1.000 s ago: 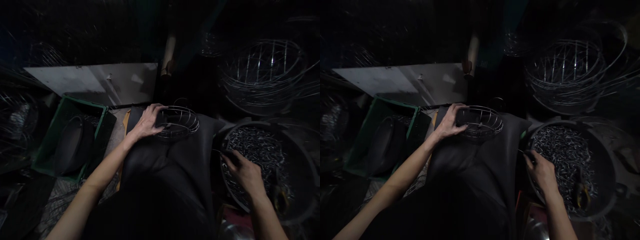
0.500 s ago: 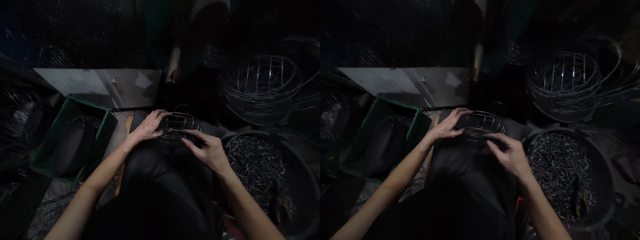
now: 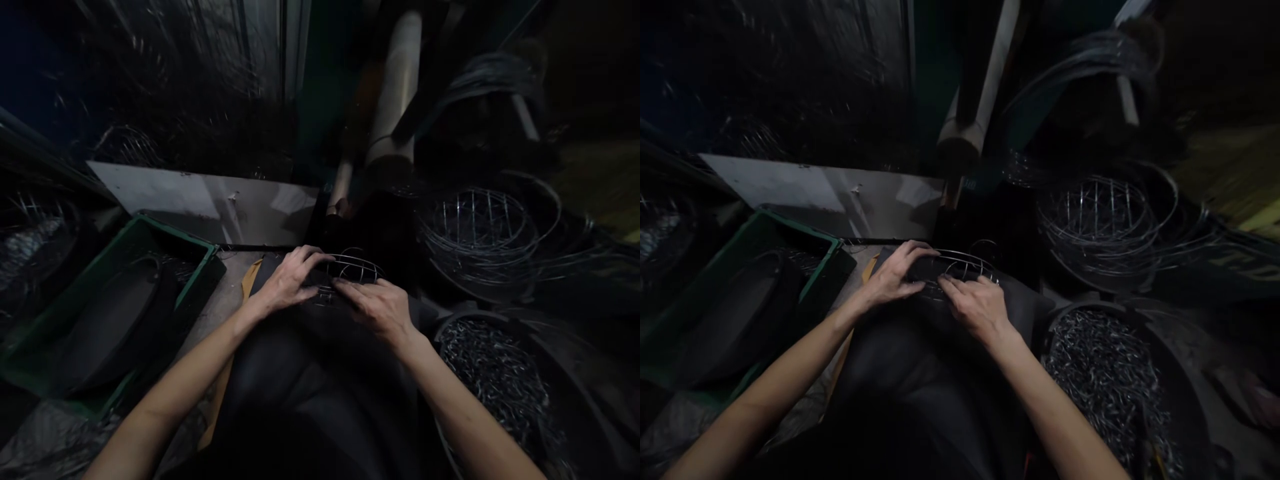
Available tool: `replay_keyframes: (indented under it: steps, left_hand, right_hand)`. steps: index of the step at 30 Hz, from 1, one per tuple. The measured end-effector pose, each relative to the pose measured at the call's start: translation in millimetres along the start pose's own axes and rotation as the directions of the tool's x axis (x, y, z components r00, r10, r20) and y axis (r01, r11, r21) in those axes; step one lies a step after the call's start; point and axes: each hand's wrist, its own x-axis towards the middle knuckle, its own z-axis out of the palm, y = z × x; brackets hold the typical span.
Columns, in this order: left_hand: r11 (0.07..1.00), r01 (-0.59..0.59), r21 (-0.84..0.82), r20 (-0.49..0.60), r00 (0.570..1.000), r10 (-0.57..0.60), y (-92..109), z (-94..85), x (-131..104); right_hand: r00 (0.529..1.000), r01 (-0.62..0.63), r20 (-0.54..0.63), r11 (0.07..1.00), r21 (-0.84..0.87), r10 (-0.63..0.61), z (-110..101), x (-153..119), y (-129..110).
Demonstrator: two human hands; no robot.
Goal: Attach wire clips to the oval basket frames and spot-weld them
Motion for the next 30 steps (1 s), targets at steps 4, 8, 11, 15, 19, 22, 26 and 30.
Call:
replay_keyframes:
  steps: [4, 8, 11, 15, 19, 22, 26, 30]
  left_hand:
    - [1.0, -0.014, 0.01, -0.037, 0.999, 0.014, 2.2, -6.7, 3.6]
    - [1.0, 0.006, 0.005, -0.074, 0.997, -0.006, 4.1, -11.2, 5.9]
    - [1.0, 0.01, 0.015, -0.102, 0.995, -0.008, 6.0, -12.0, 6.5]
    - [0.998, -0.021, 0.058, -0.15, 0.988, 0.029, 6.9, -9.3, 7.6]
    - [0.997, -0.022, 0.072, -0.163, 0.986, 0.034, 6.7, -8.3, 10.7]
    - [0.998, -0.039, 0.055, -0.175, 0.983, 0.048, 6.2, -10.7, 13.7]
    - [0.996, -0.062, 0.07, -0.177, 0.981, 0.073, 1.4, -13.2, 18.5]
    - [0.995, -0.063, 0.083, -0.182, 0.98, 0.078, -5.0, -13.0, 24.4]
  right_hand:
    - [0.989, 0.074, -0.128, 0.997, -0.012, -0.075, 0.6, 8.3, 11.8]
    - [0.966, 0.12, -0.215, 0.986, -0.118, -0.144, 1.6, 10.6, 17.7]
    - [0.945, 0.16, -0.257, 0.972, -0.174, -0.202, 2.3, 10.6, 20.9]
    - [0.923, 0.211, -0.286, 0.96, -0.184, -0.258, 5.8, 9.3, 27.1]
    - [0.927, 0.203, -0.281, 0.962, -0.184, -0.25, 7.5, 10.3, 32.2]
    - [0.927, 0.189, -0.296, 0.969, -0.16, -0.23, 6.4, 13.8, 34.1]
    - [0.931, 0.189, -0.294, 0.975, -0.117, -0.215, 7.0, 18.8, 37.1]
    - [0.923, 0.193, -0.318, 0.976, -0.101, -0.216, 8.2, 24.3, 40.1]
